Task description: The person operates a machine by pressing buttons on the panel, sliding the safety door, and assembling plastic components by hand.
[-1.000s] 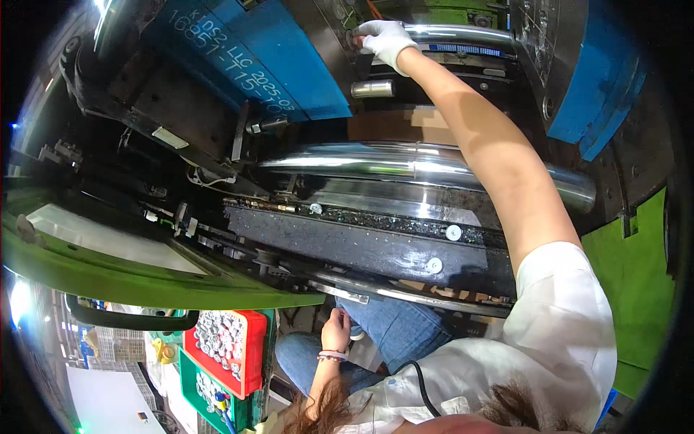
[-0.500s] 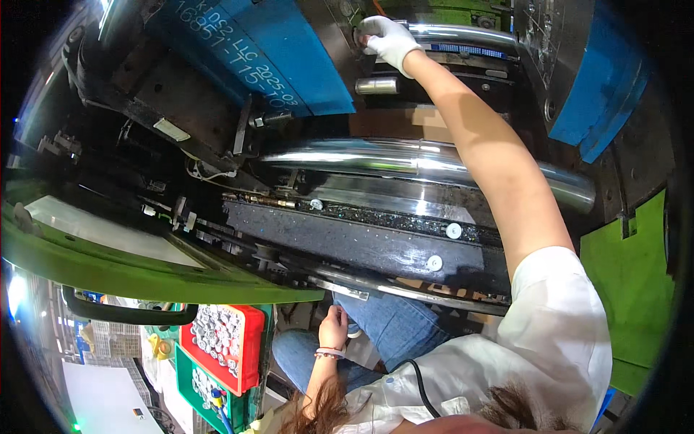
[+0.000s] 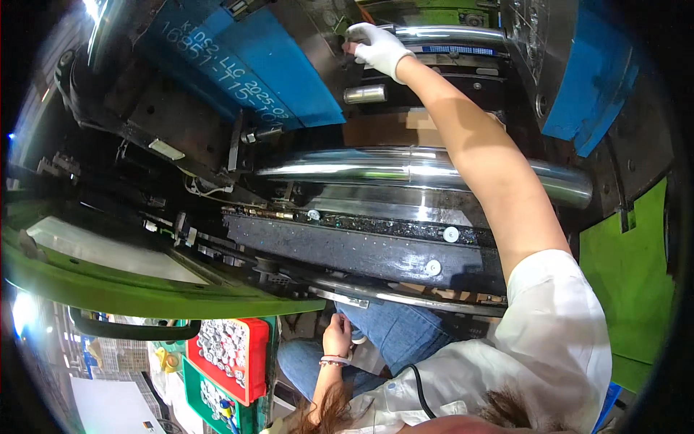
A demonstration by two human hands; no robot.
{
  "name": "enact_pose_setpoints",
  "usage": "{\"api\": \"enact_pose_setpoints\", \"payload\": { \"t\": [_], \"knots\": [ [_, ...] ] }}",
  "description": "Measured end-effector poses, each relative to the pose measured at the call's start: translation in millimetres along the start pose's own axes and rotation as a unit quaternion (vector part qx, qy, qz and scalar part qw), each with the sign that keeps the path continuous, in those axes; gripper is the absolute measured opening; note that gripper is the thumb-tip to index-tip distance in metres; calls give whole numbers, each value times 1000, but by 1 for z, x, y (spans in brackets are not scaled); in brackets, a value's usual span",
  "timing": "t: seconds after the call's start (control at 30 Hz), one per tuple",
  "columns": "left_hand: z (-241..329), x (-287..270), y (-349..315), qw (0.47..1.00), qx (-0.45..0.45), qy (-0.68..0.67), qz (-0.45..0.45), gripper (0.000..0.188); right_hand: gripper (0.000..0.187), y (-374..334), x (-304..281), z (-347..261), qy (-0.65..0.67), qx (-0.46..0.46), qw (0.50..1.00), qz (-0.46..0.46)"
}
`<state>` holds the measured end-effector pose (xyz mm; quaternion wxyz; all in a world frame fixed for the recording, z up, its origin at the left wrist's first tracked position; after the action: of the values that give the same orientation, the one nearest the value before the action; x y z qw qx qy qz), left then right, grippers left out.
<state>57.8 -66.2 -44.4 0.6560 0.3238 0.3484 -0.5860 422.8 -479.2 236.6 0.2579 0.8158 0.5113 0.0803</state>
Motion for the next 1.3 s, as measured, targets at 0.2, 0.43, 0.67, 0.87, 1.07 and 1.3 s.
{"api": "enact_pose_setpoints", "payload": {
  "t": [0.2,0.43,0.67,0.87,1.07,1.3],
  "knots": [
    [-4,3,-1,1000,21,-1,10,11,40,1,-6,3,35,-58,998,-2],
    [-5,5,0,1000,2,-6,-3,10,45,1,-7,1,57,-39,997,-21],
    [-7,6,-1,1000,3,-6,-1,11,43,-1,-9,-1,38,-56,997,-22],
    [-6,5,0,1000,10,-8,4,12,41,-4,-8,-6,32,-81,996,-26],
    [-4,4,0,1000,10,6,4,12,38,1,1,-3,-27,-88,996,5],
    [-4,4,0,1000,6,-10,-4,12,32,2,3,1,25,-66,998,2]
  ]
}}
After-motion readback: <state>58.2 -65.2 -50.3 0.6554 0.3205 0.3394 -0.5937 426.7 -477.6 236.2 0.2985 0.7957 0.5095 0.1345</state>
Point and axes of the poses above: each hand's wrist, its own y-axis towards the middle knuckle, its own x-axis out of the palm, z = x × y, the point moved 2 cm from there along y, towards the middle knuckle, and after that the axes turned 11 degrees about z, right-handed, at the moved point
